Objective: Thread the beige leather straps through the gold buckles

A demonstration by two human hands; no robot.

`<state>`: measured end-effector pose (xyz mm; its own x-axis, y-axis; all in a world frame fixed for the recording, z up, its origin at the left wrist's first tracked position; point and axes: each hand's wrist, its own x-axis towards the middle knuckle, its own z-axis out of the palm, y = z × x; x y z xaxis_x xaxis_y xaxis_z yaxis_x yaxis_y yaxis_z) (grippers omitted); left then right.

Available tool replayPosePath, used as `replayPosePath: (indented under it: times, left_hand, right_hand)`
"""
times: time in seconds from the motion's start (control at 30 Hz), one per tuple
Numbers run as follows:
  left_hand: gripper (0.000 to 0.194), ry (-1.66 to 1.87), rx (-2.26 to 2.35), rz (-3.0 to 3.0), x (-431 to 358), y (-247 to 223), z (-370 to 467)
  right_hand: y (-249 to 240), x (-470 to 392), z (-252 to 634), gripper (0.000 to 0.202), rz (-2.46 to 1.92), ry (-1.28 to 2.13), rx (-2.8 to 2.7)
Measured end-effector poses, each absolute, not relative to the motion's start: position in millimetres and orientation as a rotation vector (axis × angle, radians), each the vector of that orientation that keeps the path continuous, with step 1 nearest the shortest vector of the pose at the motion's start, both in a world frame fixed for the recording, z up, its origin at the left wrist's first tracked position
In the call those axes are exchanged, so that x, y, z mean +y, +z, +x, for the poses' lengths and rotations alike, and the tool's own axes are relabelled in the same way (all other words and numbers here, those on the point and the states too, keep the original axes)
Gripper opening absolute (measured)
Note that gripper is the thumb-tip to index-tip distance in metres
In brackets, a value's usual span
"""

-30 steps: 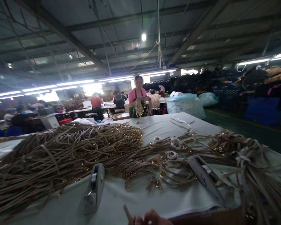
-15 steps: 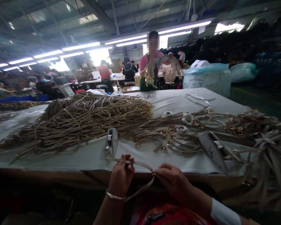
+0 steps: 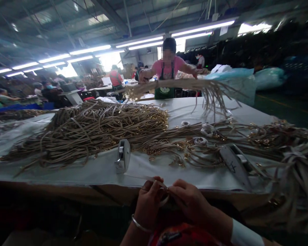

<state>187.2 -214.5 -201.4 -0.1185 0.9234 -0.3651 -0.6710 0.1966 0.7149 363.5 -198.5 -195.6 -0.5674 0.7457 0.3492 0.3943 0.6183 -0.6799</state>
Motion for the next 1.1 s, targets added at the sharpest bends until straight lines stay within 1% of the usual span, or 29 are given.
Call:
replayPosePath:
  times: [0.17,0.37,0.53,0.8,1.0,1.1]
  left_hand:
    - [0.03,1.37,0.926,0.448,-219.1,-208.6,187.2]
    - [0.029,1.328,0.859,0.459,-222.9,-221.2,189.2]
    - [0.028,1.329,0.875,0.446,-224.3,-219.7,187.0]
    - [0.023,1.23,0.927,0.701,-226.5,-213.7,186.1]
    - [0.036,1.285,1.017,0.732,-229.3,-214.7,176.6]
    - [0.034,1.352,1.095,0.703,-227.3,-215.8,169.9]
  right_hand:
    - [-193.2,-200.6,361.6,0.023,-0.856,0.709,-2.18]
    - [-194.4,-199.7,359.3,0.021,-0.798,0.72,-2.181]
    - [-196.8,-200.5,361.0,0.022,-0.806,0.702,-2.196]
    - [-193.3,-201.8,360.1,0.023,-0.744,0.671,-2.214]
    - [-202.9,-200.6,359.6,0.024,-0.747,0.63,-2.284]
    - [-204.1,-200.8,359.8,0.025,-0.745,0.597,-2.284]
